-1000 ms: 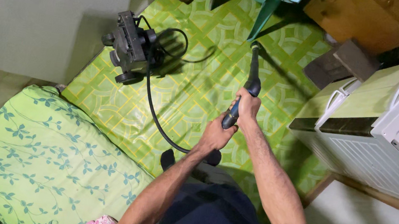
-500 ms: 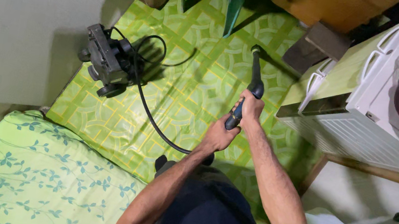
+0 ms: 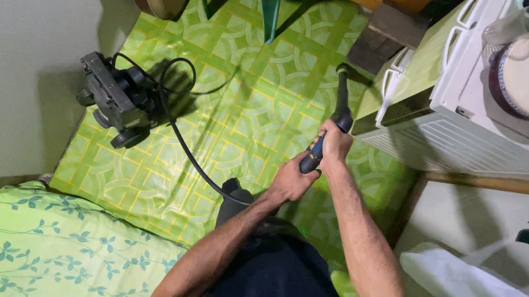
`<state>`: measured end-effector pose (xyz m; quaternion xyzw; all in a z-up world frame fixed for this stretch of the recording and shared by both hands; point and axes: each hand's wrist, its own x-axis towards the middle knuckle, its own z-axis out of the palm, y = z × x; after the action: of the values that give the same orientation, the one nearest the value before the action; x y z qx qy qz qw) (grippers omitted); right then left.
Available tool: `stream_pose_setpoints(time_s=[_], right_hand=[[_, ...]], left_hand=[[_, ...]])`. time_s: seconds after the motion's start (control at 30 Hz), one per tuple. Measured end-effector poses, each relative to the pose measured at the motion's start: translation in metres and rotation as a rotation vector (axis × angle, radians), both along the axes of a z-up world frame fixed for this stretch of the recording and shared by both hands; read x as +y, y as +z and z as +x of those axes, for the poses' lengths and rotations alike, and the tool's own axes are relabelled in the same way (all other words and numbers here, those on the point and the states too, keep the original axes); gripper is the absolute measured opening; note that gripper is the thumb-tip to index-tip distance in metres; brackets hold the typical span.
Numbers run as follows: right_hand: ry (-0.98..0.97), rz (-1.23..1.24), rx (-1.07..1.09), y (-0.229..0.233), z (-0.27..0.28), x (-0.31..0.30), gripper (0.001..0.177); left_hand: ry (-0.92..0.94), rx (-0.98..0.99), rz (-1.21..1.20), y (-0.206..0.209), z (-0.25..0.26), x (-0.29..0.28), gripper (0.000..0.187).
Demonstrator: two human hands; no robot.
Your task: The person assembles a vacuum cleaner and then uses a mop to clean the floor in a bedroom.
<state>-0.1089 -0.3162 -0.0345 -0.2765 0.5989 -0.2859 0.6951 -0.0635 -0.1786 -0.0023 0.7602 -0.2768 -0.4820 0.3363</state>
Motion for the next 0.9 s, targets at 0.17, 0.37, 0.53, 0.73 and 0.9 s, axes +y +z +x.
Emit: stream_pose_setpoints(time_s=[0.17, 0.37, 0.53, 0.73, 0.9], right_hand=[[-0.038, -0.021, 0.061, 0.006, -0.013, 0.001, 0.017], [-0.040, -0.035, 0.119, -0.003, -0.008, 0.005, 0.018], [0.014, -0.047, 0.112, -0.011, 0.019, 0.018, 0.017], [0.081, -0.104, 0.173, -0.009, 0.068, 0.019, 0.018], [0.133, -0.117, 0.197, -0.009, 0.105, 0.017, 0.020]], left_hand=[[-0.039, 0.030, -0.063, 0.000, -0.006, 0.001, 0.071], [-0.022, 0.081, -0.091, -0.009, -0.005, 0.008, 0.068], [0.043, 0.058, -0.155, -0.015, 0.017, 0.025, 0.062], [0.105, 0.062, -0.114, -0.008, 0.057, 0.026, 0.061], [0.139, 0.065, -0.048, 0.011, 0.090, 0.022, 0.057]])
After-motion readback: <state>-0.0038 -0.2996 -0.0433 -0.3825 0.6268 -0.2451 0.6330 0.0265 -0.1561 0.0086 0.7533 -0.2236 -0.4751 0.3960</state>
